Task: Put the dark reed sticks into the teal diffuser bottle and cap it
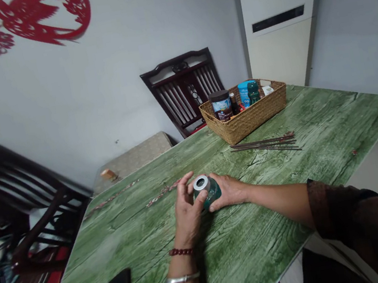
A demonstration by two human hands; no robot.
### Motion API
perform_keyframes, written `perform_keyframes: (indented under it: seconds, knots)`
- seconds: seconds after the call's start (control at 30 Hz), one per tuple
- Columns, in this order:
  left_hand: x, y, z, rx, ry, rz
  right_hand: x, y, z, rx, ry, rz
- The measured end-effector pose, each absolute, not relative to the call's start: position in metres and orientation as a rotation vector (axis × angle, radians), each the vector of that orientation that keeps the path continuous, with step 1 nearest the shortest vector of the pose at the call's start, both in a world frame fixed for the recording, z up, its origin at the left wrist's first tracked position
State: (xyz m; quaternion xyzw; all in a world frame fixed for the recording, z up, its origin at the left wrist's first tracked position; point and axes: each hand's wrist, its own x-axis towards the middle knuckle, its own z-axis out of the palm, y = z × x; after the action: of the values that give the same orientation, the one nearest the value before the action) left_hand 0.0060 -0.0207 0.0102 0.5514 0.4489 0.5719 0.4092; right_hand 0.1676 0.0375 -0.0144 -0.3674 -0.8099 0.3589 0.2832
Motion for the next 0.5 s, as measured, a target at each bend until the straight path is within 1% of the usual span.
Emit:
perform_keyframes:
  seconds: [0.13,0.2,0.3,0.43,0.5]
  knots:
    - [-0.015,-0.013,0.016,1.252,1.198,1.753,0.167,0.038,-0.016,-0.99,-2.161,0.984]
    - [-0.037,-0.011,0.018,1.271,1.4,1.747,0.167,0.039,-0.018,-0.989,-2.154,0.983]
    - [-0.066,-0.013,0.017,1.436,1.789,1.439,0.166,0.04,-0.02,-0.986,-2.152,0.978]
    - [-0.089,-0.018,0.007,1.698,2.277,0.877,0.166,0.04,-0.02,-0.984,-2.156,0.987]
    - [-0.095,-0.02,0.003,1.801,2.439,0.585,0.167,0.041,-0.019,-0.989,-2.159,0.985]
